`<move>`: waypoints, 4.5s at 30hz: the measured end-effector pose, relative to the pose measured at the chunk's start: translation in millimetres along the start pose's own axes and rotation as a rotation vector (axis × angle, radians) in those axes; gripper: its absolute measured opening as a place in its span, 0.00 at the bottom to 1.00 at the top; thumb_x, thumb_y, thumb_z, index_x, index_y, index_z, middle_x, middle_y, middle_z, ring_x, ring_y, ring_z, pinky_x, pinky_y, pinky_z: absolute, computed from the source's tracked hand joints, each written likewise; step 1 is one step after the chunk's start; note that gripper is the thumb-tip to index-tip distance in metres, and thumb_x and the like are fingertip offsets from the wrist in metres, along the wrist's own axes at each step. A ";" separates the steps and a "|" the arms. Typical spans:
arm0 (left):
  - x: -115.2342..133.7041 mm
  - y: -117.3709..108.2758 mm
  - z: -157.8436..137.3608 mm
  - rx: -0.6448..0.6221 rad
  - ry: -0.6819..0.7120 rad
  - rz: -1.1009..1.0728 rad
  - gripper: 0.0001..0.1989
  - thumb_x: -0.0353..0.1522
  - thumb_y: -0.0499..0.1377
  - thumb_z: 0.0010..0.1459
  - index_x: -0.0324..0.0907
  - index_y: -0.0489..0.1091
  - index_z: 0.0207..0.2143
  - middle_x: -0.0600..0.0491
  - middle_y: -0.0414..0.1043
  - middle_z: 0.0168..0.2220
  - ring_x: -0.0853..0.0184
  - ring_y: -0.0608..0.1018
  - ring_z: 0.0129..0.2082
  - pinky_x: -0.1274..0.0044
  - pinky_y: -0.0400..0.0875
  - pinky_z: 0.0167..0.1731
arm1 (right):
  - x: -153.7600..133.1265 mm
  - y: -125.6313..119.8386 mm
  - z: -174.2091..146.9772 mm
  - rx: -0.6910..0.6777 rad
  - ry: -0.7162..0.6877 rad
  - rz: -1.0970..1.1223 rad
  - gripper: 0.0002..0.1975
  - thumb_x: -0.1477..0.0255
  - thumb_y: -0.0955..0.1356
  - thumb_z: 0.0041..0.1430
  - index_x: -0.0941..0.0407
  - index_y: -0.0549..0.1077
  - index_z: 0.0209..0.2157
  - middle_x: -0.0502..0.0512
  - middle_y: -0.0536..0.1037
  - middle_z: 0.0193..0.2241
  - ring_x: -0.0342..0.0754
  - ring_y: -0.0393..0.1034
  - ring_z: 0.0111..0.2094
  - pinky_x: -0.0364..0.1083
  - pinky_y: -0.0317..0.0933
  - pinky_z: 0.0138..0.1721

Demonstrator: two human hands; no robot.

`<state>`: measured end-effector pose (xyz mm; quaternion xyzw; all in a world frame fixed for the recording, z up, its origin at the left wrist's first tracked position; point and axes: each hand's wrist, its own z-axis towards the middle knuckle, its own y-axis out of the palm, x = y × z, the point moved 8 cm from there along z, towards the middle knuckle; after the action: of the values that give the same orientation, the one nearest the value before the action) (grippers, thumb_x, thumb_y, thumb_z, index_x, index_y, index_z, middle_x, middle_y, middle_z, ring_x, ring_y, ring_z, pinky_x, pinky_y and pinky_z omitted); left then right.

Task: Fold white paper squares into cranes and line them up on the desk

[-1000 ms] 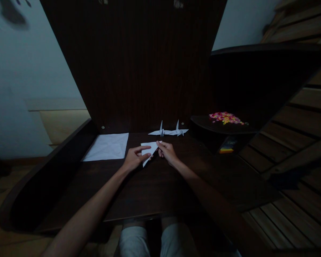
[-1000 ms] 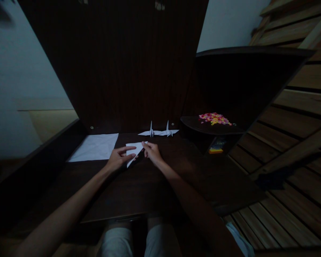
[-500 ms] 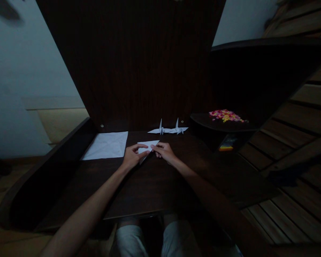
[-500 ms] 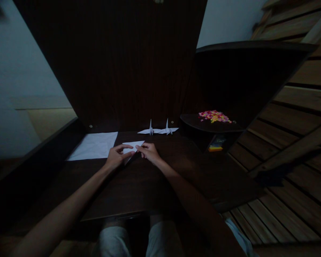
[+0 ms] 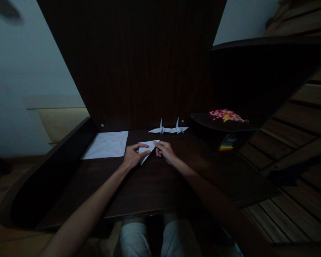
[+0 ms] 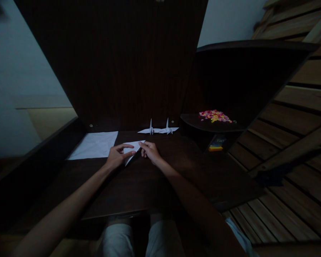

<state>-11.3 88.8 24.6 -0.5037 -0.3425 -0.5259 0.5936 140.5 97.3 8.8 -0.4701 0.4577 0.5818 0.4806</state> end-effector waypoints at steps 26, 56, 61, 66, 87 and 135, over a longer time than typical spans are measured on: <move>13.1 2.7 -3.4 -0.055 0.070 0.001 0.20 0.36 0.64 0.46 0.39 0.75 0.43 0.46 0.76 0.42 0.57 0.76 0.43 0.68 0.69 0.45 | -3.3 -13.5 4.0 0.091 -0.093 -0.088 0.23 0.50 0.65 0.50 0.57 0.66 0.19 0.46 0.64 0.09 0.37 0.54 0.11 0.38 0.47 0.13; 28.9 5.2 -9.7 -0.015 0.572 0.539 0.16 0.36 0.56 0.57 0.39 0.72 0.45 0.43 0.69 0.52 0.59 0.74 0.49 0.66 0.70 0.50 | -2.0 -17.2 2.9 0.145 -0.017 0.186 0.19 0.56 0.66 0.54 0.60 0.68 0.24 0.55 0.73 0.19 0.49 0.74 0.19 0.41 0.63 0.15; 28.1 0.4 -6.4 0.000 0.467 0.465 0.14 0.37 0.59 0.54 0.41 0.74 0.42 0.46 0.72 0.49 0.59 0.76 0.46 0.65 0.70 0.48 | -3.7 -15.9 1.8 0.125 -0.011 0.204 0.19 0.57 0.64 0.56 0.61 0.71 0.36 0.58 0.76 0.27 0.50 0.75 0.24 0.42 0.66 0.17; 19.4 -3.7 0.5 0.013 0.336 0.299 0.14 0.39 0.58 0.54 0.41 0.75 0.39 0.47 0.74 0.46 0.59 0.76 0.46 0.65 0.68 0.49 | -2.3 -15.5 2.5 0.130 -0.015 0.210 0.26 0.52 0.61 0.57 0.59 0.68 0.43 0.59 0.75 0.30 0.50 0.76 0.25 0.42 0.66 0.17; -2.7 -33.5 13.6 0.221 0.054 -0.172 0.19 0.34 0.60 0.45 0.37 0.68 0.41 0.55 0.70 0.23 0.72 0.70 0.20 0.81 0.63 0.20 | -3.9 -15.3 2.5 0.098 -0.054 0.022 0.12 0.69 0.72 0.40 0.57 0.76 0.30 0.51 0.77 0.25 0.45 0.70 0.28 0.44 0.61 0.31; 25.9 -33.3 8.0 0.194 0.284 0.115 0.08 0.37 0.63 0.45 0.42 0.74 0.27 0.49 0.70 0.38 0.62 0.73 0.39 0.71 0.69 0.38 | 2.0 -21.7 2.7 0.151 0.077 0.176 0.09 0.67 0.72 0.38 0.56 0.73 0.24 0.47 0.73 0.22 0.44 0.67 0.27 0.42 0.58 0.28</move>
<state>-37.1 91.2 58.8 -0.3833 -0.2752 -0.5214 0.7109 161.5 102.8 5.4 -0.4126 0.5580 0.5670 0.4438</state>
